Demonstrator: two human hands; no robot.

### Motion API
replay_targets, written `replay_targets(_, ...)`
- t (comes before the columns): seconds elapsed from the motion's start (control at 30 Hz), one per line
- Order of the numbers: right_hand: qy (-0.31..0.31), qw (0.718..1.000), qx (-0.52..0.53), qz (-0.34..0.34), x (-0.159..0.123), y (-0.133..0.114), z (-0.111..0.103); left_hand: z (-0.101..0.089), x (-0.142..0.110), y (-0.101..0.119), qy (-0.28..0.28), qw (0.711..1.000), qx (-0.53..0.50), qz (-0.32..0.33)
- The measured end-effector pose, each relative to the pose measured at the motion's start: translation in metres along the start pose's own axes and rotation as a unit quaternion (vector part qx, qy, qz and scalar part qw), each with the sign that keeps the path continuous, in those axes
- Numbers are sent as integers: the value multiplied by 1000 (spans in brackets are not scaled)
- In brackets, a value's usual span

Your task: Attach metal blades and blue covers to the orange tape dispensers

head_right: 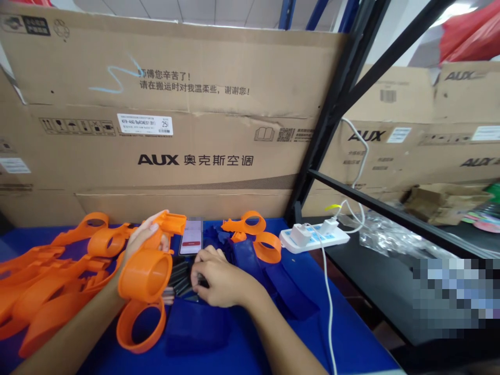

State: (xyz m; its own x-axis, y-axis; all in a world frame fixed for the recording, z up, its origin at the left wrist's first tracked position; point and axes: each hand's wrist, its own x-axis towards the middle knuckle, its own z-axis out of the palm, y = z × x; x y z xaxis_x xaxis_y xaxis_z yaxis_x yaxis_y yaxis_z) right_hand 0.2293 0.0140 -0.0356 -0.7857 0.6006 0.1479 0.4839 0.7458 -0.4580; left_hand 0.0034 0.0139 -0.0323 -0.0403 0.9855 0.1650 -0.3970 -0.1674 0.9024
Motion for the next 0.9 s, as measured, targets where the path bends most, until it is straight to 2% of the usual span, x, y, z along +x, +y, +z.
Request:
replay_targets(0.27, -1, 999, 41, 22, 1, -3, 0, -4, 3, -6, -35, 998, 43, -2)
replay_targets(0.43, 32, 998, 49, 36, 0, -4, 0, 0, 1, -6, -28, 999, 36, -5)
replay_targets(0.6, 77, 993, 86, 13, 1, 1, -3, 3, -3, -5, -17, 999, 25, -18)
replay_targets(0.67, 127, 985, 115, 21, 2, 5, -4, 4, -3, -4, -7, 999, 16, -29)
replay_targets(0.73, 213, 964, 153, 39, 4, 8, -4, 6, -3, -4, -3, 999, 11, -34)
replay_targets(0.83, 359, 905, 221, 55, 7, 12, -3, 9, -2, -5, -13, 999, 19, -25)
replay_targets(0.9, 422, 865, 267, 55, 8, 14, -3, 9, -3, -6, -31, 999, 32, -27)
